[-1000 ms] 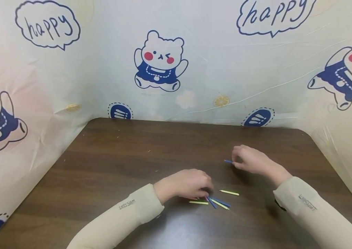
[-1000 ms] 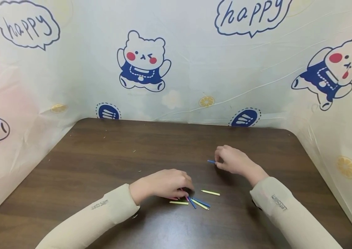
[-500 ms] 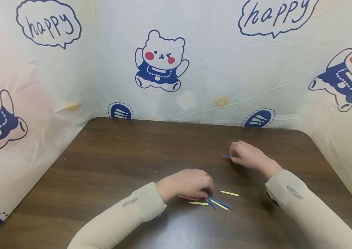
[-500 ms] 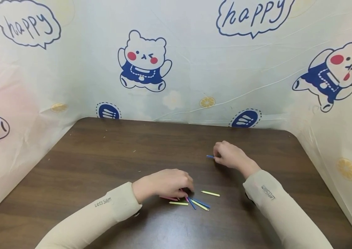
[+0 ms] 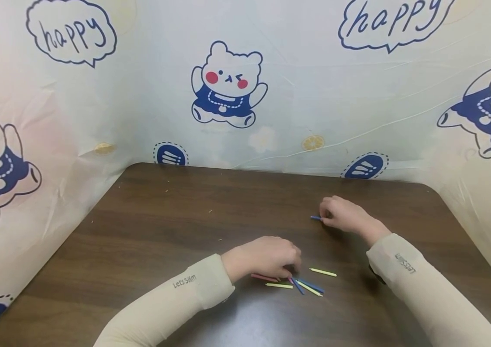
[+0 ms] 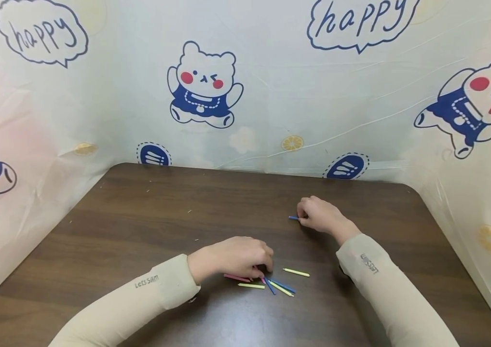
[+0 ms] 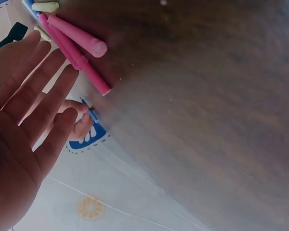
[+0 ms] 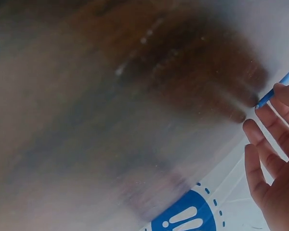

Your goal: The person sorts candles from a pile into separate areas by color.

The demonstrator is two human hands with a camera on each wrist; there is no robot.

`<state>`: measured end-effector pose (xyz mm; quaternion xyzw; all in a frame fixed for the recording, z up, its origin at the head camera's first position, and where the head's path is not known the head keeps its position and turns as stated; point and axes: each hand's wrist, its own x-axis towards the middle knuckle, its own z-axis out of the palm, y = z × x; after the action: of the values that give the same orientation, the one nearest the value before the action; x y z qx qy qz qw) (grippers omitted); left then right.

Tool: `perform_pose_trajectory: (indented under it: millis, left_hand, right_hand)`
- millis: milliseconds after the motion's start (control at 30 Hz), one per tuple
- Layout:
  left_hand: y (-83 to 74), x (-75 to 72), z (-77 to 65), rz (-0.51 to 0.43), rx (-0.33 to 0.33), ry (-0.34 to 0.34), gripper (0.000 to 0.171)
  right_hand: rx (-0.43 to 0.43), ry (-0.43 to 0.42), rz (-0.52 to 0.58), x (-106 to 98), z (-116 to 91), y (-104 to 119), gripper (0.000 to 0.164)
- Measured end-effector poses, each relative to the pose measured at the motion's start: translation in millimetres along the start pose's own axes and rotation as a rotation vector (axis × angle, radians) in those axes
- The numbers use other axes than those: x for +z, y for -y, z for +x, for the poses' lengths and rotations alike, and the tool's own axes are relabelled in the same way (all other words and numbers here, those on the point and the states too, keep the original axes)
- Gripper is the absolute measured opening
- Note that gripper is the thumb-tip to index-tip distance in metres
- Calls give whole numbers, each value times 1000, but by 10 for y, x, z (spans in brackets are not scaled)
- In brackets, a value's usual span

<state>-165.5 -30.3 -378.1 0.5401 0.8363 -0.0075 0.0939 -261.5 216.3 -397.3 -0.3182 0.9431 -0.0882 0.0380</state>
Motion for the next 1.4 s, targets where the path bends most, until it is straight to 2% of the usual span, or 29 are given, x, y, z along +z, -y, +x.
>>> perform_pose_trajectory:
  millis: [167,500,867,967,1100,1267,1400]
  left_hand:
    - [-26,8,-8,13,13,-8,6]
    - [-30,27,-5,20,-8,-9,8]
    - [-30,32,-4,-7,-10,-2,5]
    - [-29,12,0,1,-16,-2,4]
    - [-37,2,0,15,-22,-3,4]
    - [-41,31,2,34,-25,-3,6]
    - [-44,43,7,36,-31,2,12]
  right_hand:
    - [3,14,4,18,19,0,12]
    - [38,24,45,47,59,-37,12]
    - [64,32,95,35,52,-44,6]
    - [68,14,128,-18,21,-78,1]
    - [70,-30,169,-92,-66,-139,5]
    - [48,-93,156,-155,-201,-180,4]
    - [39,-113,150,-201,-303,-175,5]
